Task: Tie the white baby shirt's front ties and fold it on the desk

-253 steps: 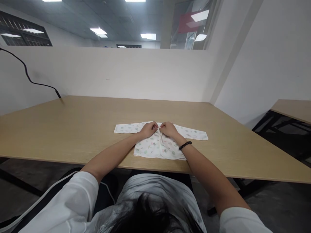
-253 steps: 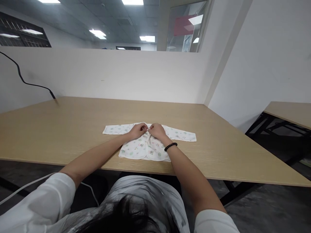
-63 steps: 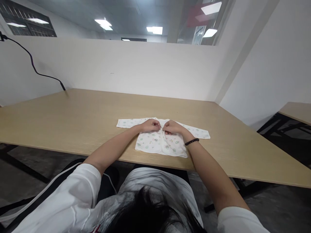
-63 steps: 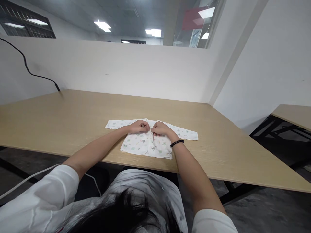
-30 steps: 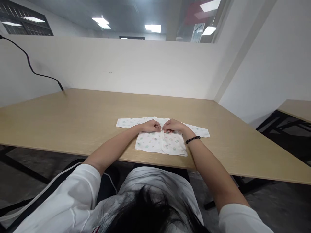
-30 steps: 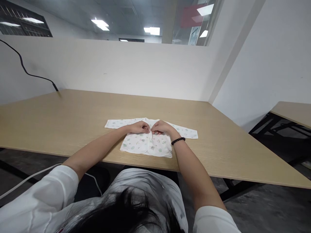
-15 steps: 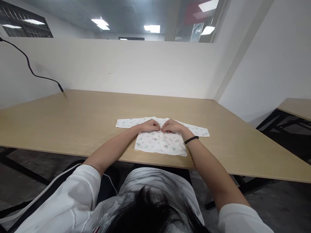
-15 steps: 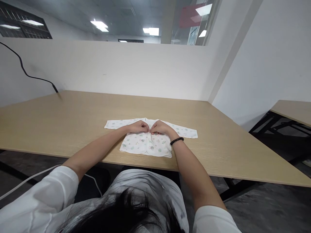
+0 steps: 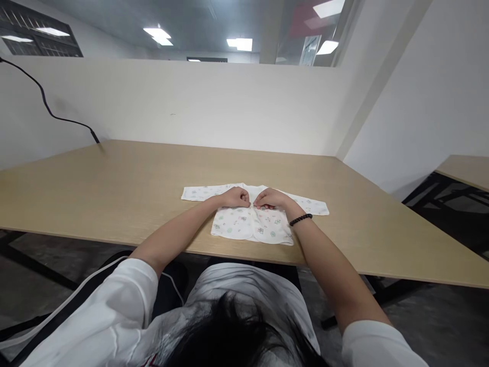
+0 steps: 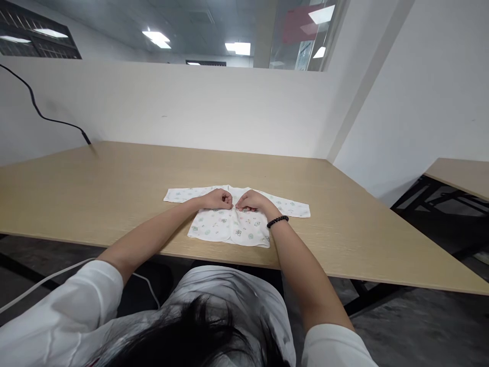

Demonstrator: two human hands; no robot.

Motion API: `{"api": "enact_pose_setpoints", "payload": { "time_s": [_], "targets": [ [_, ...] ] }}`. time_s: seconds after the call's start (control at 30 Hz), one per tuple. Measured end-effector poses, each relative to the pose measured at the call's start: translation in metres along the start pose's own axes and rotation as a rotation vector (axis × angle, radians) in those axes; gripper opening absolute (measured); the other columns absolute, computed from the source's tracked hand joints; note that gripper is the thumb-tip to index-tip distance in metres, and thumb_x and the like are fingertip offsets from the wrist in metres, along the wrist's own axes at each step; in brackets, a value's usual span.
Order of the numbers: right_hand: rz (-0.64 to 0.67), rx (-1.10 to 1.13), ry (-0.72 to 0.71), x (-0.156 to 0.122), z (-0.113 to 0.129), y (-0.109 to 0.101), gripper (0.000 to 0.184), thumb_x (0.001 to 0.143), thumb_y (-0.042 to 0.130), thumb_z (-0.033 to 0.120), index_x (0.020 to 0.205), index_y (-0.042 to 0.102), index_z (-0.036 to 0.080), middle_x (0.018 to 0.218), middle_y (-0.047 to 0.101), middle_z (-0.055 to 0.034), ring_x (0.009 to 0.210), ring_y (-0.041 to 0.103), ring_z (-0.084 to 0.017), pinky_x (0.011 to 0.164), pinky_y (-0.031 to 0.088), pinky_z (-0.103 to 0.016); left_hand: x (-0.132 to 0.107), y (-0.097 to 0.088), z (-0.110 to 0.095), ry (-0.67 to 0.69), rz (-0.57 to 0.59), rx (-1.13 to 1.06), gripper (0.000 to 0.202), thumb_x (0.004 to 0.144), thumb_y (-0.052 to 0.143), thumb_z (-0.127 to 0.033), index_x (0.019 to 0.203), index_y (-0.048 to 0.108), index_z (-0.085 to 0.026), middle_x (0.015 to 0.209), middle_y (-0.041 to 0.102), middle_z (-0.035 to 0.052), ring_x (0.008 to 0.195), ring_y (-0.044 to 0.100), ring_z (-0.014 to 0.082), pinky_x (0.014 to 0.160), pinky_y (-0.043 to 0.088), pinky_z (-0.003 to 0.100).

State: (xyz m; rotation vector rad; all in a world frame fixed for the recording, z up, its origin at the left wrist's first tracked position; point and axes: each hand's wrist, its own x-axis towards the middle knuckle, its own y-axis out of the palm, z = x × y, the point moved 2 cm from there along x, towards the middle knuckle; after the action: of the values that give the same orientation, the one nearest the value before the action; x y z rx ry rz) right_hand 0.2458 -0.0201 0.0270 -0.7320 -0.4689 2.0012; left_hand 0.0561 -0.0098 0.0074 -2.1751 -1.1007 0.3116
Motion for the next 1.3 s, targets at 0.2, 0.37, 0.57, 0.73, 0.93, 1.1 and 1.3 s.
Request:
{"api": "enact_pose_setpoints", "payload": {
  "time_s": [0.2, 0.37, 0.57, 0.73, 0.93, 1.1, 1.3],
  "targets": [
    [-0.06, -0.142, -0.031, -0.004, 0.004, -0.002, 0.028, 0.069, 0.078, 0.028, 0.053, 0.059, 0.016, 0.047, 0.055, 0.0009, 0.042, 0.039, -0.007, 0.044, 0.031, -0.023, -0.002, -0.004, 0.0, -0.015, -0.021, 0.02, 0.02, 0.065, 0.071, -0.034, 0.063, 0.059, -0.018, 0.061, 0.054, -0.0035, 0.058, 0.046, 0.0109, 0.055, 0.034, 0.023],
    [0.097, -0.116, -0.118, -0.016, 0.016, 0.005, 0.043, 0.07, 0.078, 0.049, 0.052, 0.054, 0.018, 0.047, 0.053, 0.0023, 0.042, 0.036, -0.006, 0.043, 0.029, -0.023, -0.005, -0.006, -0.004, 0.01, -0.014, 0.029, 0.025, 0.066, 0.07, -0.036, 0.058, 0.054, -0.018, 0.058, 0.048, -0.0039, 0.056, 0.041, 0.0107, 0.053, 0.03, 0.024],
    [0.229, -0.322, -0.064, -0.025, 0.026, 0.025, 0.042, 0.071, 0.075, 0.05, 0.051, 0.058, 0.018, 0.039, 0.046, 0.0032, 0.038, 0.036, -0.008, 0.042, 0.027, -0.024, -0.011, -0.004, -0.018, 0.058, 0.05, -0.007, 0.033, 0.069, 0.064, -0.033, 0.048, 0.042, -0.019, 0.049, 0.033, -0.005, 0.049, 0.028, 0.0093, 0.048, 0.021, 0.026],
    [0.318, -0.26, -0.092, -0.022, 0.022, 0.02, 0.024, 0.073, 0.069, 0.033, 0.057, 0.061, 0.017, 0.039, 0.045, 0.0054, 0.039, 0.036, -0.007, 0.042, 0.027, -0.023, -0.015, 0.0, -0.027, 0.08, 0.125, -0.059, 0.021, 0.067, 0.062, -0.027, 0.05, 0.052, -0.018, 0.049, 0.036, -0.0046, 0.048, 0.028, 0.009, 0.048, 0.022, 0.025],
    [0.432, -0.098, -0.098, -0.02, 0.015, 0.008, 0.029, 0.068, 0.075, 0.036, 0.058, 0.054, 0.018, 0.049, 0.054, 0.0051, 0.043, 0.041, -0.006, 0.044, 0.031, -0.021, -0.02, 0.004, -0.034, 0.074, 0.274, -0.151, 0.021, 0.068, 0.072, -0.034, 0.062, 0.067, -0.015, 0.056, 0.052, -0.0013, 0.053, 0.04, 0.0097, 0.052, 0.029, 0.025],
    [0.415, -0.112, -0.073, -0.016, 0.009, 0.007, 0.021, 0.065, 0.074, 0.031, 0.064, 0.058, 0.017, 0.05, 0.057, 0.005, 0.043, 0.045, -0.006, 0.043, 0.032, -0.02, -0.024, 0.005, -0.04, 0.02, 0.303, -0.167, 0.02, 0.065, 0.079, -0.034, 0.068, 0.073, -0.015, 0.055, 0.055, -0.0017, 0.052, 0.044, 0.0095, 0.053, 0.033, 0.025],
    [0.387, -0.137, -0.062, -0.012, 0.004, 0.008, 0.018, 0.065, 0.072, 0.027, 0.064, 0.057, 0.018, 0.049, 0.058, 0.0042, 0.045, 0.051, -0.008, 0.045, 0.036, -0.019, -0.023, 0.008, -0.042, -0.026, 0.305, -0.167, 0.018, 0.062, 0.081, -0.03, 0.069, 0.074, -0.015, 0.053, 0.054, -0.0031, 0.05, 0.042, 0.0083, 0.052, 0.032, 0.024]
  ]
}}
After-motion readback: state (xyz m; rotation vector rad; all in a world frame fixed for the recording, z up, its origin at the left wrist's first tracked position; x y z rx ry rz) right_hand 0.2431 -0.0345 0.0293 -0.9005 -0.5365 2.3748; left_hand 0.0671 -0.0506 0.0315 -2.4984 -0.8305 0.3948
